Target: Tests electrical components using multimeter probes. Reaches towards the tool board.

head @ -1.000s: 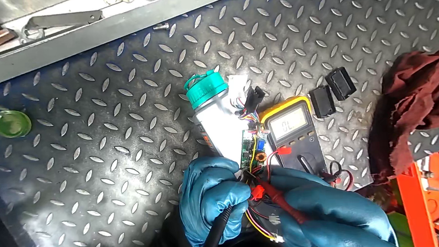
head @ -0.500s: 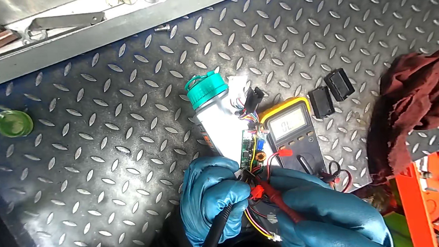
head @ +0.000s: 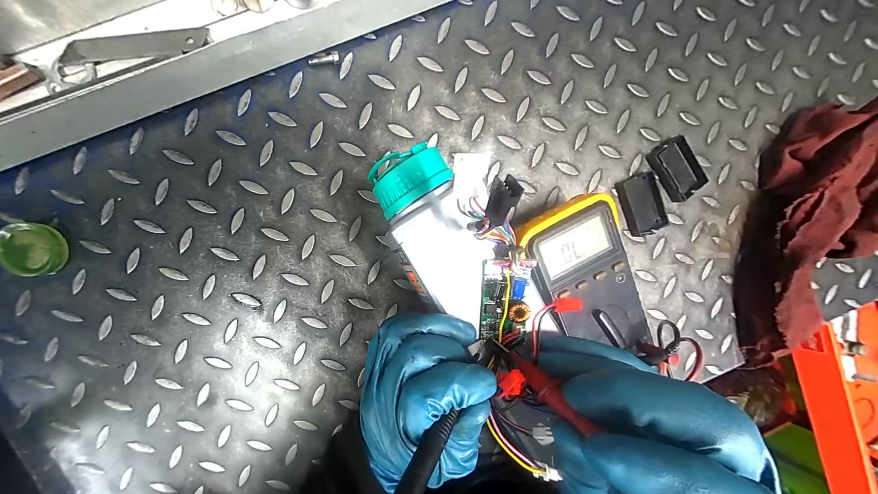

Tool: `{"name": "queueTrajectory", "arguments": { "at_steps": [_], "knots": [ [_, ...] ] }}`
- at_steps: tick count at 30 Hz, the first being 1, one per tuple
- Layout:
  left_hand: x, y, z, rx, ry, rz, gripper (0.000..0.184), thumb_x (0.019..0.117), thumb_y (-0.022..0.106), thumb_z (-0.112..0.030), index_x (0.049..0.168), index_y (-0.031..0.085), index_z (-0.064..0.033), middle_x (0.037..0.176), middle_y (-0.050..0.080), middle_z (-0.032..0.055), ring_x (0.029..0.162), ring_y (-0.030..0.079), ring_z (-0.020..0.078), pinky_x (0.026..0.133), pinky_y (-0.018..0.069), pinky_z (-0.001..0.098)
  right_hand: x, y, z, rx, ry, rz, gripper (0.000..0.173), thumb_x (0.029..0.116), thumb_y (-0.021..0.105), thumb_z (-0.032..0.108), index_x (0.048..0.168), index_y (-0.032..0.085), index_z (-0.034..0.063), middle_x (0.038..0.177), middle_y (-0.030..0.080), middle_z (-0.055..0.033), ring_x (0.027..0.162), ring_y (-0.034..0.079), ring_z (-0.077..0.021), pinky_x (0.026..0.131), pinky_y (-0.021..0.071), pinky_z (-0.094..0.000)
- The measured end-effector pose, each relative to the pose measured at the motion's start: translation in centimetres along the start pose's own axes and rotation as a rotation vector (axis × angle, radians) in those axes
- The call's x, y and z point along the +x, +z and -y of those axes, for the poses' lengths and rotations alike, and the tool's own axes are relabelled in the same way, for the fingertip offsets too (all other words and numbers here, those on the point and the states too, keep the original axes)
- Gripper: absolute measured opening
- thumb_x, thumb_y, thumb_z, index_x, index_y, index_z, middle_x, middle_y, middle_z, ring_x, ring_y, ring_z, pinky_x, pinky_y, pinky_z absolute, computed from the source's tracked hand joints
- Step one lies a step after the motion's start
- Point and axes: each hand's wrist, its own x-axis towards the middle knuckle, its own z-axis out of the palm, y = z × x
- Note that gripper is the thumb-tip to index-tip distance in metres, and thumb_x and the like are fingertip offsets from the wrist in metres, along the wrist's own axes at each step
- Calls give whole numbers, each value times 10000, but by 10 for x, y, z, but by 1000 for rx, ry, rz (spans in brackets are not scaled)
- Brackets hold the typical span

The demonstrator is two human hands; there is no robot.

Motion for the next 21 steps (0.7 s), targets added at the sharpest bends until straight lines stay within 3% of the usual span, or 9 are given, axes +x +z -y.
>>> {"name": "queueTrajectory", "arguments": {
  "at_steps": [15, 18, 21],
  "knots": [
    [0, 0, -1, 20, -9, -4, 207, 1048, 526, -265, 879, 608, -176, 941, 606, -55, 1084, 591, 100, 992, 486, 268, 0, 0, -2, -10, -16, 0, 40, 967, 637, 77, 949, 615, 105, 915, 581, -24, 895, 654, -131, 936, 604, -409],
    [1, -1, -1, 28, -4, 4, 204, 1050, 523, -264, 884, 603, -177, 948, 609, -56, 1090, 596, 100, 1003, 490, 274, -1, 1, 0, -29, 0, -22, 41, 967, 648, 89, 952, 630, 122, 954, 601, -7, 926, 660, -115, 927, 606, -375],
    [1, 0, -1, 26, 1, -4, 209, 1049, 521, -256, 876, 603, -172, 934, 603, -52, 1074, 597, 105, 984, 496, 273, 0, -1, 1, -41, 1, -6, 52, 955, 661, 80, 949, 628, 120, 934, 595, -12, 916, 663, -132, 935, 612, -404]
  ]
}}
